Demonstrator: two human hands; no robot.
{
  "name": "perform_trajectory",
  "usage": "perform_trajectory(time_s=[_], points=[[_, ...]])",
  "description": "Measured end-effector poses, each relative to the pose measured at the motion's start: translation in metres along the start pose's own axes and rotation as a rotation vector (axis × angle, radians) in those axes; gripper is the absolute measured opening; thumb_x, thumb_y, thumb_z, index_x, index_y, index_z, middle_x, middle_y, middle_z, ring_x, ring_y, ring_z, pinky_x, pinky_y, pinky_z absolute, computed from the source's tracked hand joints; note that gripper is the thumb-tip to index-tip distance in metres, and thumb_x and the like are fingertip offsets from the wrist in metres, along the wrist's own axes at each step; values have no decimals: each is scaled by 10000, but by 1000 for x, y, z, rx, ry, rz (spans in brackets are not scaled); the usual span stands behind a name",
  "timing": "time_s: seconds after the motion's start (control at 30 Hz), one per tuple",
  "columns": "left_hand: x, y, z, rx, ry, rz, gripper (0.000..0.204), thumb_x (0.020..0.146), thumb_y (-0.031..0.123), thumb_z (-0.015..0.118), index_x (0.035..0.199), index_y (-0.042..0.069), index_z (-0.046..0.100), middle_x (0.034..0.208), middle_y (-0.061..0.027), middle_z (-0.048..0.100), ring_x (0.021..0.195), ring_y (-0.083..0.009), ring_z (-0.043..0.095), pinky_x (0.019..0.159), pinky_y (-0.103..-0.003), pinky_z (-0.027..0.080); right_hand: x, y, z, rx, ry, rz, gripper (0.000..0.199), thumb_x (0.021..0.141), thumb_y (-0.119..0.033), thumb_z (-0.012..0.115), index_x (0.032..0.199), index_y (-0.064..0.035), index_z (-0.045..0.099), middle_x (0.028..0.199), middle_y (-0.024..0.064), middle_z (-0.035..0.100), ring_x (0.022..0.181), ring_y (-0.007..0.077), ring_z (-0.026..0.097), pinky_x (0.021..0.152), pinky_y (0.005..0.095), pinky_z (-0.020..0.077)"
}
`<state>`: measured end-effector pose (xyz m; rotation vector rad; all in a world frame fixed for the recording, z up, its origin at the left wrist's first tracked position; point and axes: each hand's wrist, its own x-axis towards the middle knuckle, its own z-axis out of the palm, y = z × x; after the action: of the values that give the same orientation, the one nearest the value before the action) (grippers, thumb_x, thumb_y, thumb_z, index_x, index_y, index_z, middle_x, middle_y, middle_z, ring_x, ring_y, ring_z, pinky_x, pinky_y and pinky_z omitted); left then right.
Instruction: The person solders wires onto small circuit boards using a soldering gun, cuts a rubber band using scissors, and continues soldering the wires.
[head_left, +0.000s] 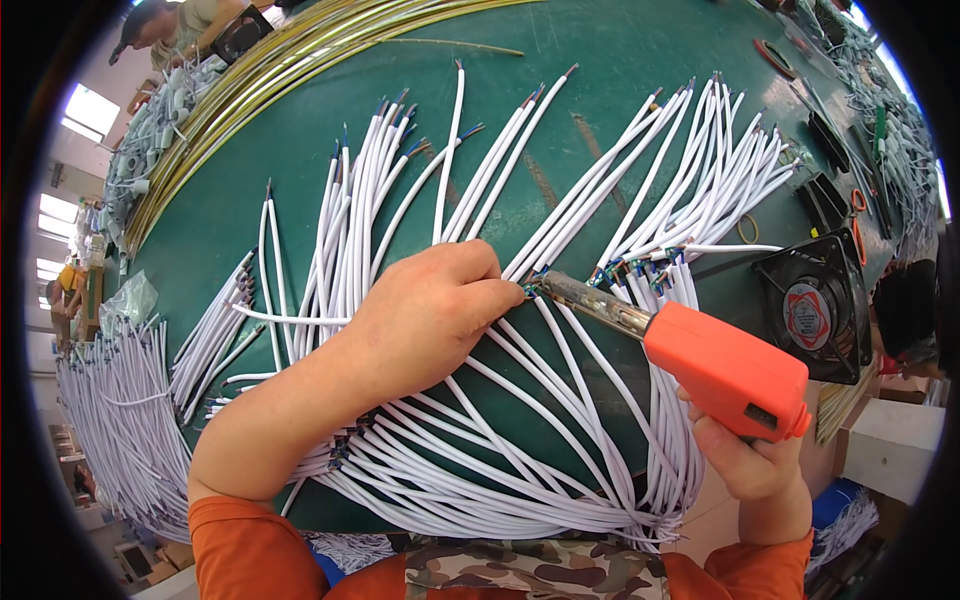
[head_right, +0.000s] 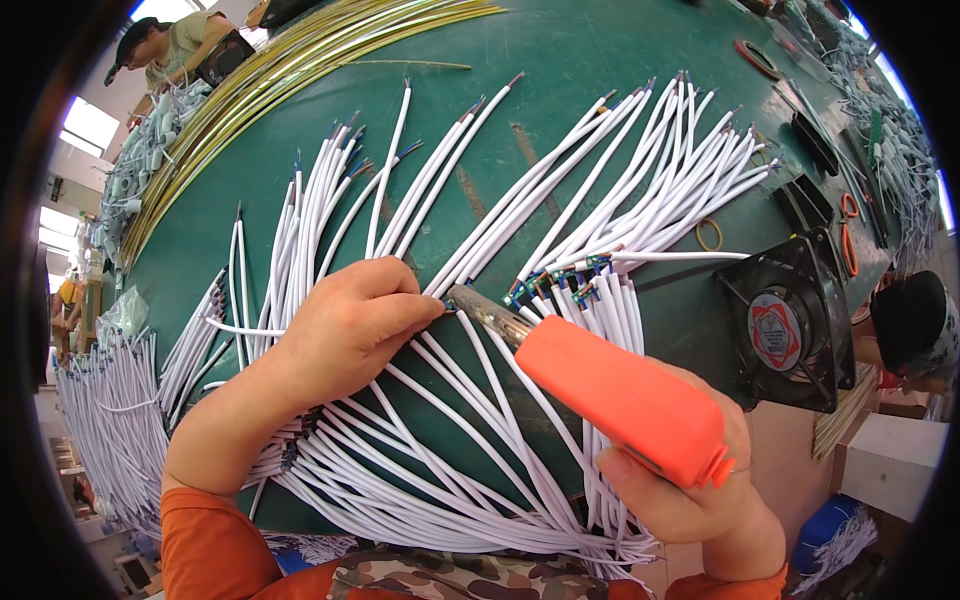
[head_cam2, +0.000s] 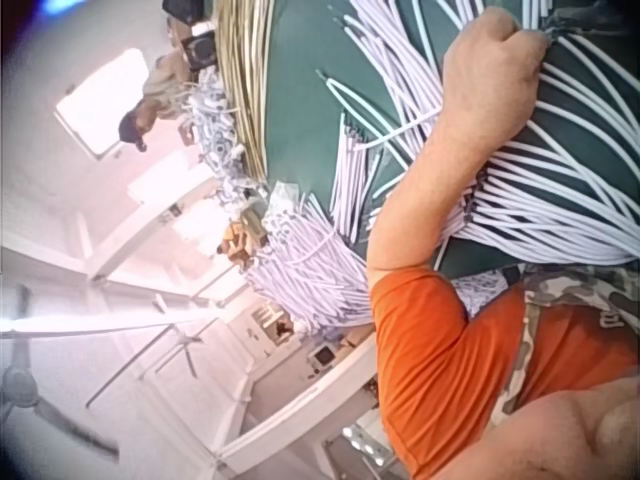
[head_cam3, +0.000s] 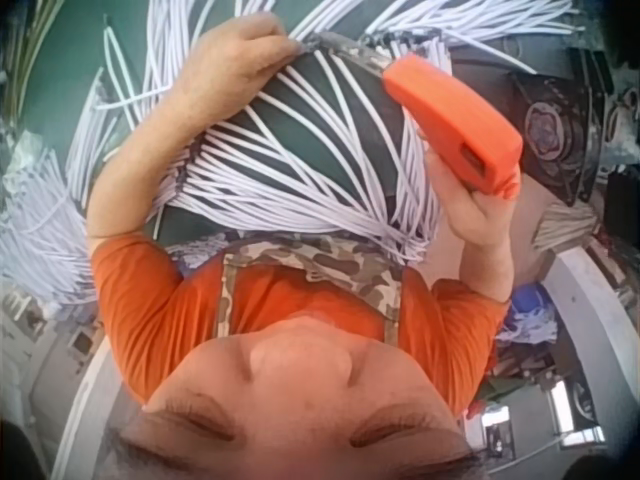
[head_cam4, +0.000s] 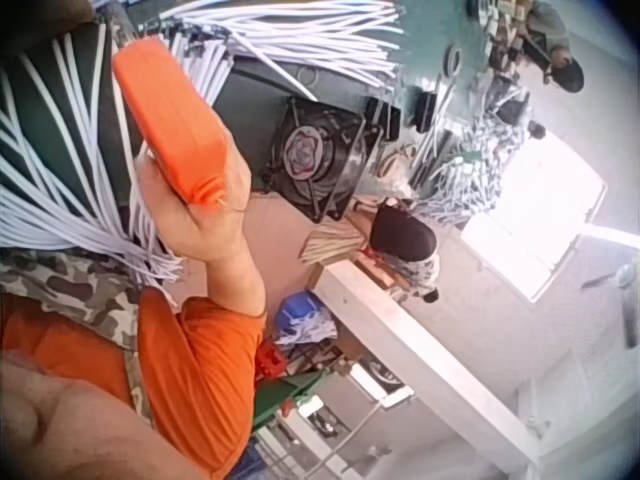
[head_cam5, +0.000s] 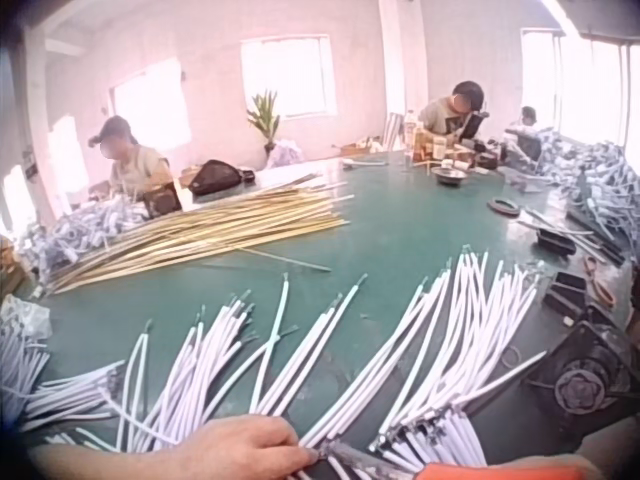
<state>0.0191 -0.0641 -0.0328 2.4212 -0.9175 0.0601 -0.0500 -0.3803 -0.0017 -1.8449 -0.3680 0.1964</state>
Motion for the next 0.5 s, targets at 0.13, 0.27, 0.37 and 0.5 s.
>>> perform_trajectory(time_s=[0.13,0.27,0.37,0.5], points=[[-1,-2,1,-15,1,2,204,764,15,723,961,63,702,837,-80,593,755,-283,611,646,-375,495,5,1,-3,-113,-41,-111,386,759,-58,732,1124,27,643,1143,223,652,957,347,679,836,382,530],[-1,-2,1,-23,9,5,202,768,16,722,964,62,703,838,-80,594,754,-285,611,649,-373,496,6,2,-2,-94,-58,-104,379,767,-68,736,1123,25,644,1138,224,654,964,354,678,846,388,529],[-1,-2,1,-22,12,4,202,768,16,723,965,63,703,839,-81,595,756,-286,612,653,-372,498,8,0,-3,-103,-61,-112,379,766,-67,736,1122,24,645,1134,223,655,964,356,678,849,388,529],[-1,-2,2,-19,3,-11,205,768,17,725,965,67,704,840,-81,595,756,-286,613,655,-372,500,8,-2,-2,-128,-58,-102,383,759,-67,741,1120,17,649,1133,220,657,957,348,680,841,382,529]])
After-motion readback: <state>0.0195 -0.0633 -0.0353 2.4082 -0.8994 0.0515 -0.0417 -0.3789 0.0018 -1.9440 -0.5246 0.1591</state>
